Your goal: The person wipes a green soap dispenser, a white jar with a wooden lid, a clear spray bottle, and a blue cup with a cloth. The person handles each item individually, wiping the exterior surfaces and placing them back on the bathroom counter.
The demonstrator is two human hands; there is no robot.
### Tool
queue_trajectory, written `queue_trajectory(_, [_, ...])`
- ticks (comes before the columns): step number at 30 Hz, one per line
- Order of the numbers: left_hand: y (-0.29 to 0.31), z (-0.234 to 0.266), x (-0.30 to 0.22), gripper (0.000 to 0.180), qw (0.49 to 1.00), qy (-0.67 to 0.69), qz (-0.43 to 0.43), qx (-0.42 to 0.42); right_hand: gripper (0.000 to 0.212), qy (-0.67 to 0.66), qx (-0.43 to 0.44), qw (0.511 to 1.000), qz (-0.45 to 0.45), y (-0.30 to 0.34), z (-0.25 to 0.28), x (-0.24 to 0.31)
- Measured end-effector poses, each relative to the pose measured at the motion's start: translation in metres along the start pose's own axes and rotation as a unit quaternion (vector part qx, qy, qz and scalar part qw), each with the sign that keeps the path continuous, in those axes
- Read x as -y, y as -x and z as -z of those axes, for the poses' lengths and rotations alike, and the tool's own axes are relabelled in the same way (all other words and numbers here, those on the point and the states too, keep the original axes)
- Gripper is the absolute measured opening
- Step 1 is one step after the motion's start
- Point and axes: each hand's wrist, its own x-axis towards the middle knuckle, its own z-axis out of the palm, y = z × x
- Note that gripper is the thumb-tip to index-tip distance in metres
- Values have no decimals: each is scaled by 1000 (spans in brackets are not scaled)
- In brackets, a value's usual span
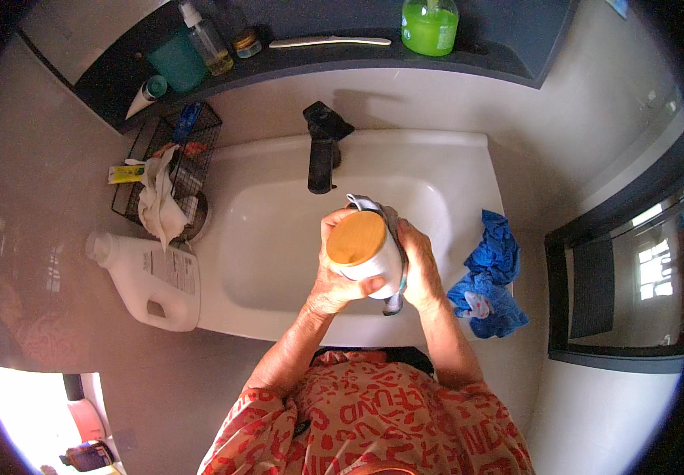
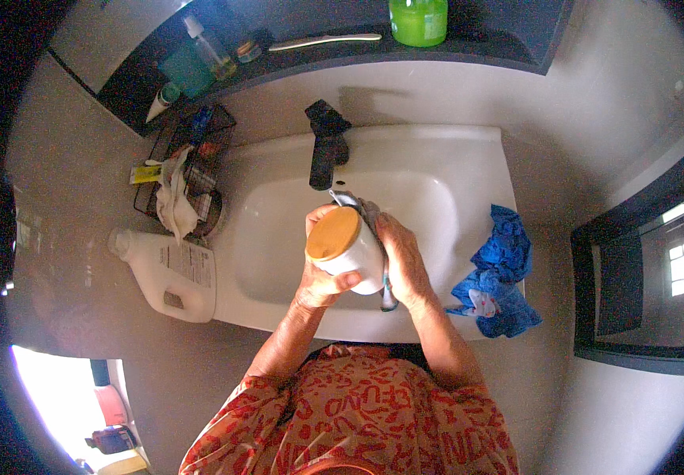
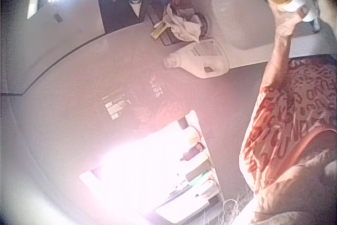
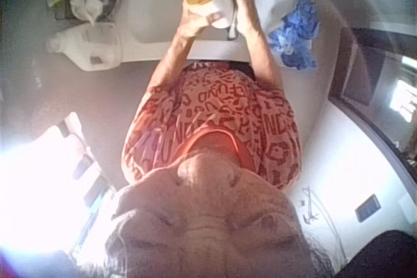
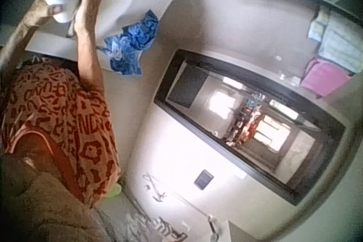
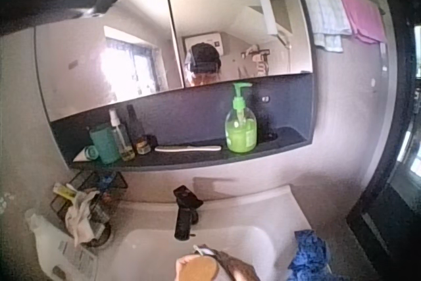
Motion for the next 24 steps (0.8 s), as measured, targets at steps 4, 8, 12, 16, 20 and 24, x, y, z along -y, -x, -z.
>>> queue_trajectory(4, [-8, -3, -8, 85, 983, 179, 12, -46, 55, 128, -31, 986, 105, 21, -11, -13])
queue_trajectory(8, [-10, -7, -15, 89, 986, 161, -5, -31, 51, 146, -52, 971, 184, 30, -16, -23])
queue_trajectory(12, [-4, -2, -10, 90, 994, 98, -39, -23, 53, 61, -28, 997, 27, 24, -14, 6])
queue_trajectory(16, [-2, -1, -8, 94, 999, 16, -48, -14, 56, -22, -3, 999, -44, 12, -1, -6])
queue_trajectory(20, [-2, -6, -10, 96, 998, -1, -48, -33, 56, -133, -83, 984, -82, 12, -13, -24])
queue_trajectory(24, [0, 3, -3, 96, 995, -58, -57, -60, 50, -253, -72, 937, -228, 25, -17, -8])
